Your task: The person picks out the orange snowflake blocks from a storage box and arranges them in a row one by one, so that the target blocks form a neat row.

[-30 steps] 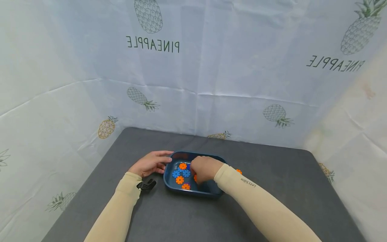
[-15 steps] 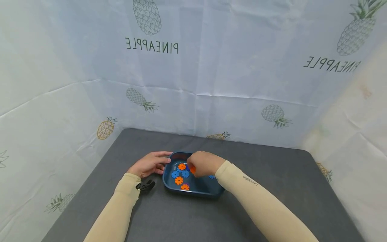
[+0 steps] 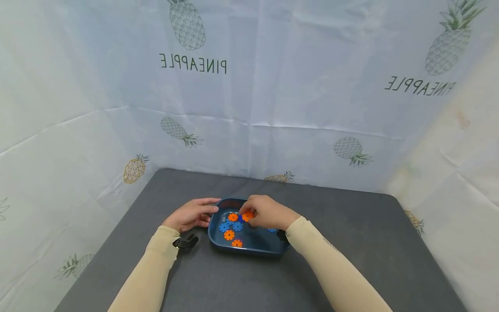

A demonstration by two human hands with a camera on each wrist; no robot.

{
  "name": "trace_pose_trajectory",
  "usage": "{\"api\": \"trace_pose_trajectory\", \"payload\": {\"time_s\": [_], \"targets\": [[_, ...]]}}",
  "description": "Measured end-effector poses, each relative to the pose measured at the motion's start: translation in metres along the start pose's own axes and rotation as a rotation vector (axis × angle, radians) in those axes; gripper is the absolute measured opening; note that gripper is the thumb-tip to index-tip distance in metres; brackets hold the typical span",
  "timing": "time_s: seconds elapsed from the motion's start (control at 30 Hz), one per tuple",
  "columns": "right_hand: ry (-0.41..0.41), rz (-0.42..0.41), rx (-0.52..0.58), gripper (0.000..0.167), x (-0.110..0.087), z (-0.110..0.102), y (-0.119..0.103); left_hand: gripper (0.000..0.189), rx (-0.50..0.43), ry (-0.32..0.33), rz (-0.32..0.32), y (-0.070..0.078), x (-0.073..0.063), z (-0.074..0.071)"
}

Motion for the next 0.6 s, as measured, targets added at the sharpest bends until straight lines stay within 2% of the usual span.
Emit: {"api": "trace_pose_trajectory", "payload": {"time_s": [0.3,0.6], "targets": [[0.148,0.012,0.203,0.031,-0.027,-0.020,0.023,0.063,-0.017,0.000,0.006,-0.002,0.001,0.001],[0.317,0.071,0.316,0.033,-0.058,-0.035,0.059,0.068,-0.023,-0.031,0.021,0.000,0.001,0.005]]}}
Point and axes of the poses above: each hand's wrist, its own x-axis towards the middle knuckle, its own z-axis out of the palm, y = z × x, the point moved 8 cm from there along x, towards the middle knuckle, and after that the axes turned 10 degrees about x, right-handed, at the moved point
